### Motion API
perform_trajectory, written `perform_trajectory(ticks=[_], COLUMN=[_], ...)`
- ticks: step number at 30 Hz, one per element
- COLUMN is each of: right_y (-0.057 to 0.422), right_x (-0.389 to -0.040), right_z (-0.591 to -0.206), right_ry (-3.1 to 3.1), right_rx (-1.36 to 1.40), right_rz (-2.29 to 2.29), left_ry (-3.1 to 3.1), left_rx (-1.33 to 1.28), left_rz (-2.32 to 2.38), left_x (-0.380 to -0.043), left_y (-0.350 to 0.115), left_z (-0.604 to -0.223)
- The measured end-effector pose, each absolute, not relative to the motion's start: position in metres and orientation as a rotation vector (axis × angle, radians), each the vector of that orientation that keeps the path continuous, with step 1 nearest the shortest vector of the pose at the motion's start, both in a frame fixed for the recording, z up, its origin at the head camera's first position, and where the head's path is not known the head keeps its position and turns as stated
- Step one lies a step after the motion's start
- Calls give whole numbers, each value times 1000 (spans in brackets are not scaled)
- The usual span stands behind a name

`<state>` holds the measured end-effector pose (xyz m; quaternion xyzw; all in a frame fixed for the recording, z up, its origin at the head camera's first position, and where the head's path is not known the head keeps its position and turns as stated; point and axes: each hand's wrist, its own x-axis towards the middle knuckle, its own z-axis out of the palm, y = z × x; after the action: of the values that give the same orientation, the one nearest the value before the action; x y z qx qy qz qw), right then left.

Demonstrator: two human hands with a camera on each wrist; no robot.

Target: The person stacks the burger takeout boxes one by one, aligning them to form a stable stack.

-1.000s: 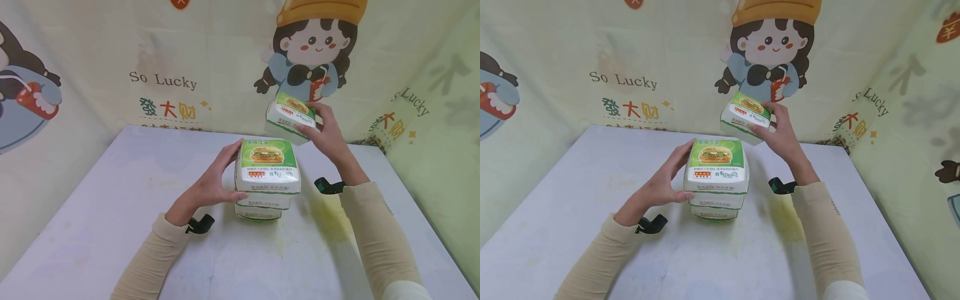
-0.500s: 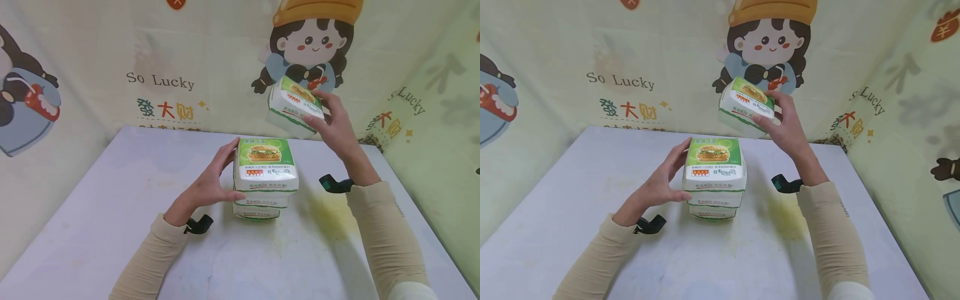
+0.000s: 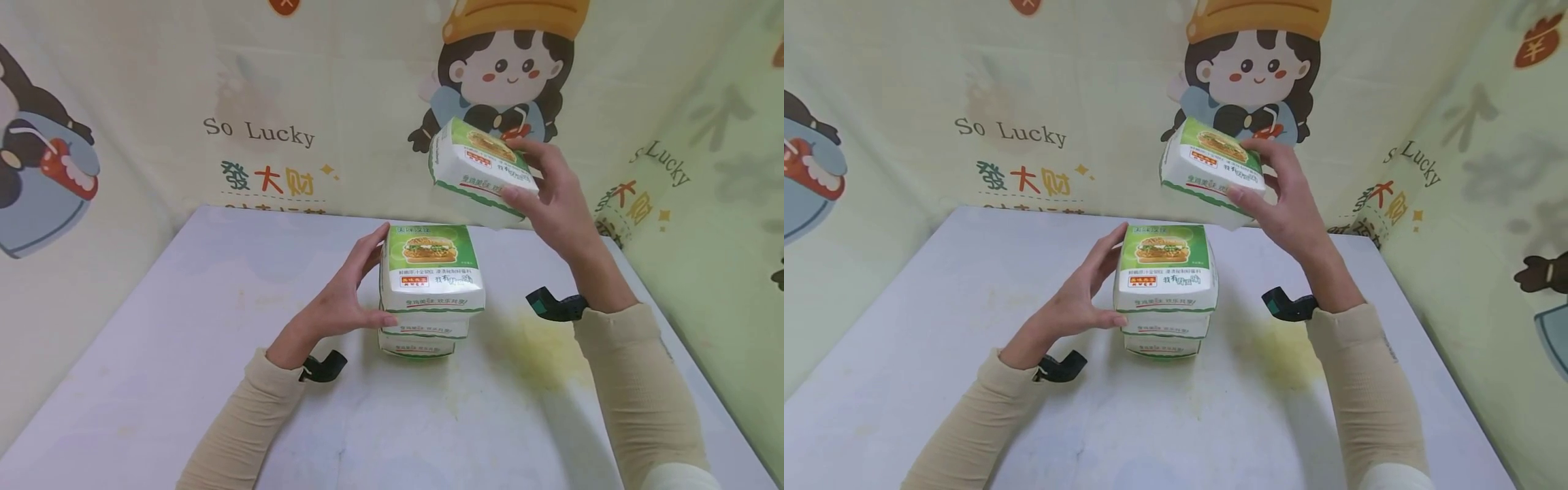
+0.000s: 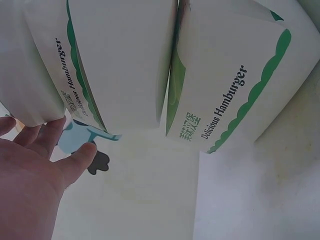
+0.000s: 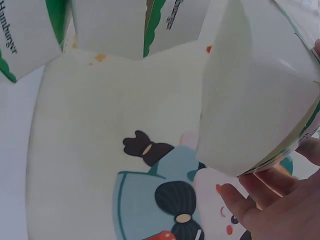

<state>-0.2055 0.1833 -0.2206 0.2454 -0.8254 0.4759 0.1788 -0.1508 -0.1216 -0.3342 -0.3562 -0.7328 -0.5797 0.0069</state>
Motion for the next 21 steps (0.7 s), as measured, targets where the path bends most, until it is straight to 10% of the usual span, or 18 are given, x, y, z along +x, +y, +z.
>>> perform_trajectory(ticks=[21], right_y=[172], right_x=[-181], right_z=[-218], right_ry=[-2285], right_rx=[953], right_rz=[1252], left_ry=[-2243], left_rx=[-1145], left_rz=[-1859], left_x=[-151], left_y=[-121], left_z=[-339])
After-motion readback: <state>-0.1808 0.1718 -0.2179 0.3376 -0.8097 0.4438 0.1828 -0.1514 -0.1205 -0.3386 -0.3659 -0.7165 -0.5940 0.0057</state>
